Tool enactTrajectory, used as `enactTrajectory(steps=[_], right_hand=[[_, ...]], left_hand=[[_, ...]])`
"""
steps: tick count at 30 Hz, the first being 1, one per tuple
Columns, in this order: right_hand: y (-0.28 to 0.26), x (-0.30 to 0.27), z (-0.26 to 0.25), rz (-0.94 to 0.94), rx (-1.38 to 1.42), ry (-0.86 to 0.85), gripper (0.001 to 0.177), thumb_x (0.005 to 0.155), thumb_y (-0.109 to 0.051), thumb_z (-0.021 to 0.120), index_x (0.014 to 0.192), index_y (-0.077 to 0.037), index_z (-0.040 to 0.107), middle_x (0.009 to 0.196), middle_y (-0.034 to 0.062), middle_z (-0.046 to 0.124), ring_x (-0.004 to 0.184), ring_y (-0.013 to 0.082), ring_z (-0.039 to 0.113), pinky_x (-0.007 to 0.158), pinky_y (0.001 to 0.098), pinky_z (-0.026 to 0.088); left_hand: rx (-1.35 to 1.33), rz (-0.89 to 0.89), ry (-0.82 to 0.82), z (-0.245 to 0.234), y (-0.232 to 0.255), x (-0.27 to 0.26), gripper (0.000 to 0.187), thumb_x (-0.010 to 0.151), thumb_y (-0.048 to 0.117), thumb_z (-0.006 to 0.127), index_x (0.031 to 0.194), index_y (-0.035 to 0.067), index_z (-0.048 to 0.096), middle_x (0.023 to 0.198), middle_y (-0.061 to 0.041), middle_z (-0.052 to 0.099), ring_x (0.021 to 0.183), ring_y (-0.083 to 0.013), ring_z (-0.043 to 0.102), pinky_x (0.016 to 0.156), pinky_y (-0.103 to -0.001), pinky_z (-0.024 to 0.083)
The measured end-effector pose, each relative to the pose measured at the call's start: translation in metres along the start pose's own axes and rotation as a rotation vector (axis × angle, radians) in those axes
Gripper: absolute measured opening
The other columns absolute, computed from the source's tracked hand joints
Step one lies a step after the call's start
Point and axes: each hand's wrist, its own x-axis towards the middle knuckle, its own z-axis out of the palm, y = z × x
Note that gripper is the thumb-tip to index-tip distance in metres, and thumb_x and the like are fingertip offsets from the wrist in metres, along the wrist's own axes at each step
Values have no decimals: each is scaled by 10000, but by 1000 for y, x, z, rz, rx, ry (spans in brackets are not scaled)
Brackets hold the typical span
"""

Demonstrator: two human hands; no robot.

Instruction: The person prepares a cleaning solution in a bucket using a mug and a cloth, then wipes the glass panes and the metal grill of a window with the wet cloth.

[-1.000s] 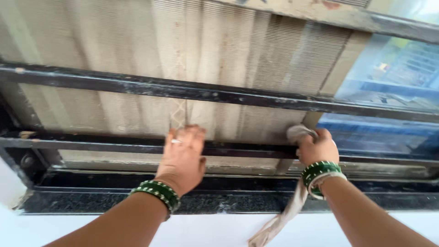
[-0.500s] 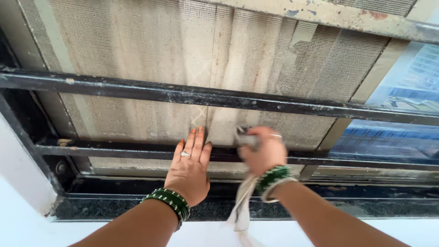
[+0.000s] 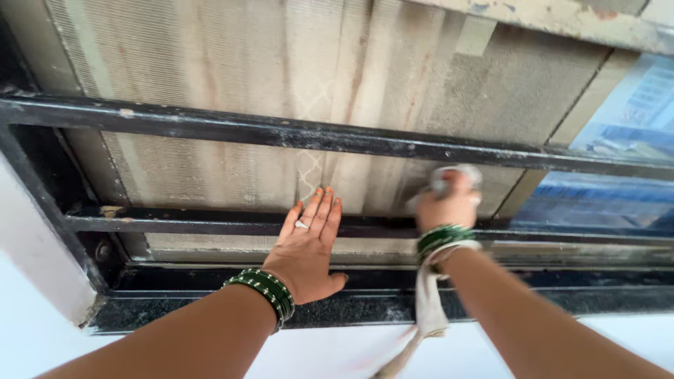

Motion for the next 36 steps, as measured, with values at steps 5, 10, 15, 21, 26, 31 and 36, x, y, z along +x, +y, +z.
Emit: enactTrajectory(steps=[5, 10, 15, 21, 26, 31, 36], right_hand=[[-62, -63, -2, -523, -60, -325, 462, 756, -66, 755, 1170, -227, 627, 1272, 234, 550, 973, 419, 686, 867, 472, 580], [-41, -23, -25, -128, -246, -218, 511, 788, -185, 819, 1233, -146, 569, 1308, 198, 547, 1040, 365, 694, 832, 452, 610], [45, 39, -59, 239, -68, 164, 528, 914, -181, 770, 1388, -116, 546, 1302, 232, 620, 1128, 418, 674, 940, 482, 565], [68, 58, -57, 520, 139, 208, 779, 668, -112, 852, 1336, -154, 454, 1332, 232, 463, 1158, 413, 578, 951, 456, 490], [36, 38, 9, 181, 192, 310, 434, 782, 41, 584, 1174, -142, 613, 1278, 233, 461, 1029, 452, 624, 951, 487, 502], [-20, -5, 31, 49, 282, 297, 427, 770, 71, 579, 1132, -145, 650, 1268, 221, 469, 1004, 445, 635, 910, 497, 517], [-107, -76, 42, -135, 317, 175, 425, 756, 75, 605, 1117, -142, 659, 1279, 224, 468, 968, 442, 650, 853, 495, 547]], left_hand=[[-36, 7, 0, 5, -5, 0, 1119, 841, 461, 602, 1571, -41, -83, 1672, -237, -142, 1560, -306, -165, 1240, -449, -51], [-50, -1, -30, 2, -5, -1, 1100, 825, 425, 596, 1585, -3, -74, 1683, -215, -164, 1563, -290, -172, 1244, -428, -41], [-7, -4, -46, -1, -3, 0, 1099, 824, 416, 613, 1582, 2, -67, 1678, -212, -178, 1558, -287, -187, 1237, -425, -50], [7, -62, -83, -5, 3, 2, 1115, 826, 441, 632, 1574, -5, -64, 1677, -210, -144, 1564, -283, -152, 1247, -432, -50], [-33, -78, 110, 10, -4, -12, 1041, 810, 268, 617, 1558, -49, -33, 1677, -198, -60, 1561, -277, -66, 1240, -430, 2], [27, -201, 314, 22, -39, -45, 967, 801, 207, 595, 1547, -59, 41, 1675, -218, 25, 1557, -326, 16, 1220, -464, 48], [58, -392, 459, 23, -102, -75, 958, 778, 151, 589, 1560, -80, 87, 1678, -254, 86, 1567, -355, 75, 1207, -503, 62]])
